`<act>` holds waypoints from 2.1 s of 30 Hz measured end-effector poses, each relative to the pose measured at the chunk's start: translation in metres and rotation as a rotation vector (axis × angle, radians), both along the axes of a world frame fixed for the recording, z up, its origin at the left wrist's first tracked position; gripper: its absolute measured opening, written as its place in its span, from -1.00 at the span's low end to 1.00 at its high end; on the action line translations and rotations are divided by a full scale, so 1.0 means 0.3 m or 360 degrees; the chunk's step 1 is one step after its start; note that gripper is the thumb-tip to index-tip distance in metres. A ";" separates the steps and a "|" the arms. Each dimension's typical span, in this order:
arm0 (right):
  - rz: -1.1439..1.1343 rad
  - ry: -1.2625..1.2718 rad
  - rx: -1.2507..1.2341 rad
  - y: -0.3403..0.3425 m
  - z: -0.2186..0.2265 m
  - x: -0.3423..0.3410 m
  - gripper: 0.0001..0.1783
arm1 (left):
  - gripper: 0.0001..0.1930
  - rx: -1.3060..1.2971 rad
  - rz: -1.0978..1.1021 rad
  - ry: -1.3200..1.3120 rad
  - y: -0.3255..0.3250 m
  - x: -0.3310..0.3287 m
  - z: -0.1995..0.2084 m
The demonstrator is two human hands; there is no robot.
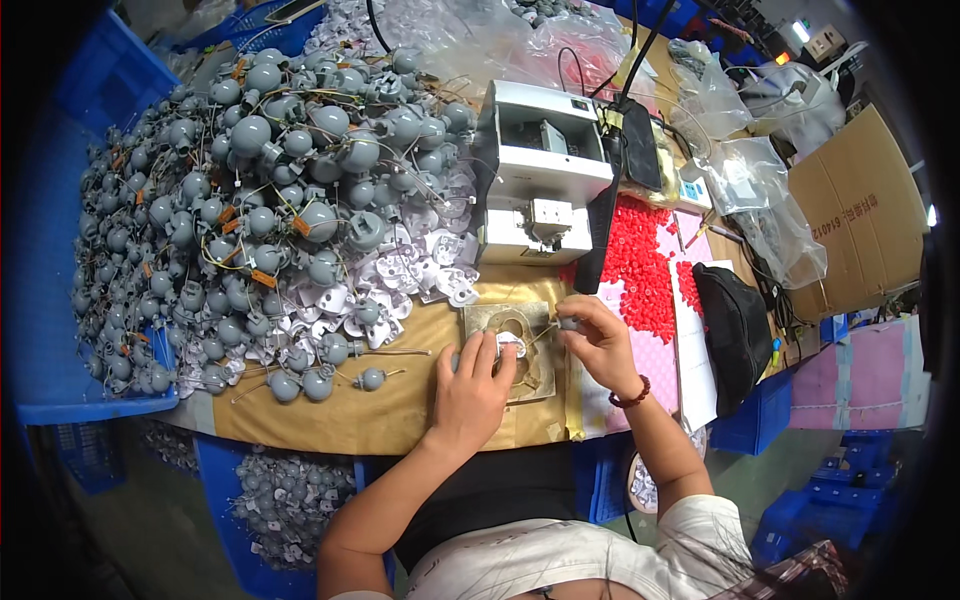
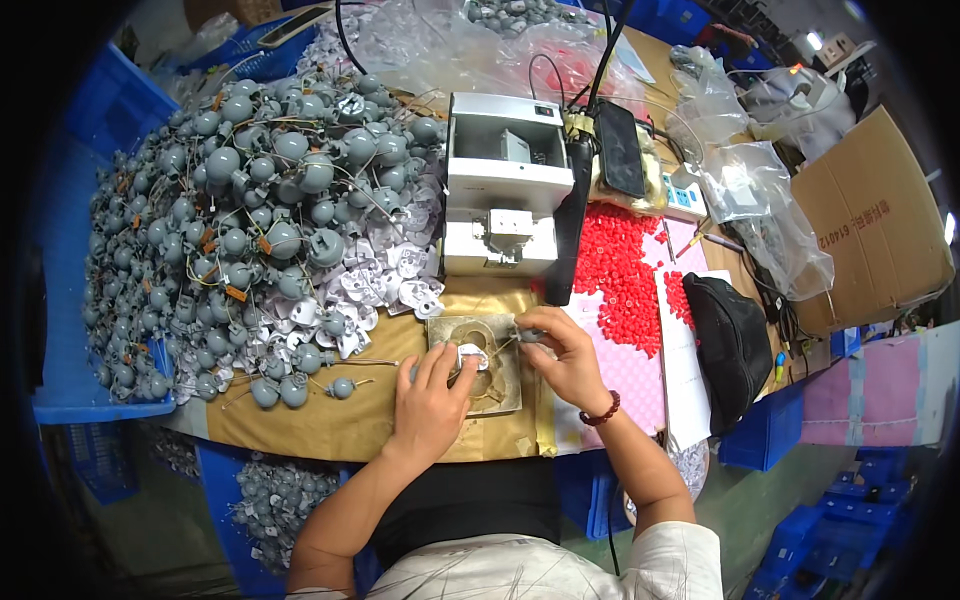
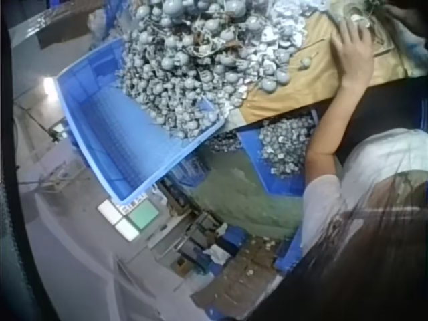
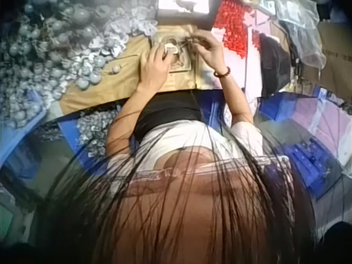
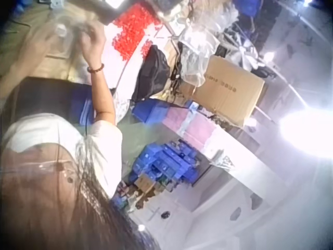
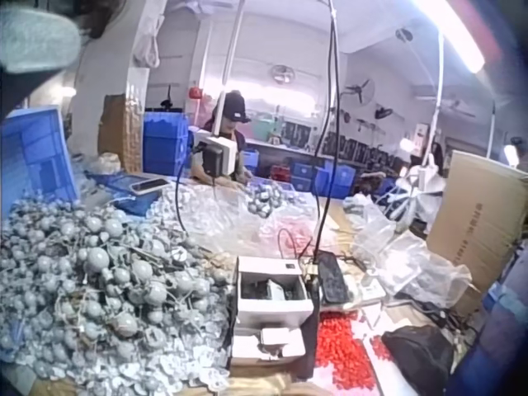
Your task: Assembling small spherical components using a pneumatic screwdriver at a factory workbench.
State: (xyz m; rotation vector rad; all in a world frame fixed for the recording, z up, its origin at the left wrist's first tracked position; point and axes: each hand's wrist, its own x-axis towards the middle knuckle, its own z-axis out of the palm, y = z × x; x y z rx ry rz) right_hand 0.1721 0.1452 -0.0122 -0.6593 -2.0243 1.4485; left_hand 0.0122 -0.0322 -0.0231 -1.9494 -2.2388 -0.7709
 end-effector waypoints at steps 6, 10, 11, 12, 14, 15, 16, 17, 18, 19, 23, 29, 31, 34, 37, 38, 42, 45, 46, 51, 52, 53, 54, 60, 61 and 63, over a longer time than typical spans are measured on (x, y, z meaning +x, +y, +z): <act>0.0017 0.0230 -0.0937 -0.004 0.020 -0.056 -0.65 | -0.54 0.0010 0.0006 -0.0001 -0.003 -0.005 0.000; 0.0092 -0.0007 -0.0933 0.040 0.002 -0.033 -0.70 | -0.56 0.0029 0.0007 -0.0012 -0.002 -0.004 0.001; 0.0104 -0.0021 -0.0985 0.041 0.012 -0.043 -0.72 | -0.56 0.0025 0.0008 -0.0013 -0.004 -0.005 0.001; 0.0107 0.0021 -0.1110 0.036 0.025 -0.051 -0.74 | -0.56 0.0022 0.0010 -0.0016 -0.006 -0.005 0.001; 0.0177 0.0168 -0.1370 0.027 0.040 -0.068 -0.75 | -0.56 0.0016 -0.0002 -0.0023 -0.005 -0.007 0.001; 0.0250 0.0273 -0.1504 0.024 0.038 -0.072 -0.74 | -0.55 0.0015 -0.0009 -0.0023 -0.003 -0.010 0.001; 0.0328 0.0378 -0.1639 0.021 0.036 -0.075 -0.72 | -0.55 0.0012 -0.0016 -0.0017 -0.002 -0.012 0.000; 0.0349 0.0380 -0.1641 0.017 0.038 -0.075 -0.68 | -0.54 0.0010 -0.0022 -0.0018 -0.002 -0.013 -0.001; 0.0369 0.0381 -0.1643 0.010 0.043 -0.074 -0.65 | -0.54 0.0006 -0.0028 -0.0021 -0.004 -0.013 -0.001; 0.0390 0.0382 -0.1643 0.005 0.049 -0.074 -0.61 | -0.53 0.0005 -0.0033 -0.0030 -0.004 -0.015 -0.001; 0.0516 0.0252 -0.1635 0.022 0.053 -0.065 -0.61 | -0.57 0.0023 -0.0043 -0.0032 -0.001 -0.021 0.001; 0.0514 -0.0429 -0.1118 0.023 0.098 -0.104 -0.66 | -0.71 0.0074 -0.0059 -0.0080 -0.003 -0.040 0.005; 0.0453 -0.0294 -0.0778 -0.005 0.064 -0.126 -0.66 | -0.71 0.0082 -0.0062 -0.0104 -0.005 -0.039 0.008; 0.0324 -0.0490 -0.0328 -0.012 0.036 -0.123 -0.65 | -0.72 0.0085 -0.0057 -0.0116 -0.001 -0.036 0.014; 0.0243 -0.0723 0.0101 -0.025 0.039 -0.134 -0.58 | -0.71 0.0084 -0.0053 -0.0123 -0.003 -0.037 0.006; 0.0227 -0.0695 0.0058 -0.023 0.021 -0.131 -0.58 | -0.70 0.0080 -0.0056 -0.0134 -0.003 -0.036 0.004; 0.0174 -0.0647 0.0036 -0.026 -0.002 -0.123 -0.60 | -0.65 0.0057 -0.0061 -0.0169 -0.006 -0.036 0.001; 0.0339 -0.0609 0.0104 -0.015 0.063 -0.145 -0.57 | -0.68 0.0069 -0.0050 -0.0150 -0.007 -0.042 0.003; 0.0427 -0.0552 0.0229 0.004 0.061 -0.149 -0.54 | -0.68 0.0066 -0.0055 -0.0153 -0.003 -0.039 0.004; 0.0655 -0.0622 -0.0025 0.068 0.053 -0.177 -0.48 | -0.68 0.0060 -0.0066 -0.0171 -0.003 -0.041 0.004; 0.0628 -0.0669 -0.0303 0.063 0.058 -0.181 -0.52 | -0.68 0.0053 -0.0065 -0.0177 -0.005 -0.041 0.004; 0.0570 -0.0709 -0.0573 0.059 0.063 -0.183 -0.56 | -0.68 0.0048 -0.0063 -0.0181 -0.006 -0.042 0.004; 0.0542 -0.0753 -0.0525 0.054 0.066 -0.184 -0.57 | -0.68 0.0043 -0.0062 -0.0183 -0.007 -0.044 0.005; 0.0412 -0.0747 0.0258 0.014 0.049 -0.154 -0.48 | -0.65 0.0036 -0.0090 -0.0206 -0.007 -0.048 0.005; 0.0403 -0.0756 0.0289 0.009 0.049 -0.149 -0.45 | -0.62 0.0038 -0.0091 -0.0209 -0.007 -0.049 0.011; 0.0352 -0.0768 0.0324 0.004 0.055 -0.148 -0.41 | -0.58 0.0042 -0.0057 -0.0268 0.006 -0.052 0.013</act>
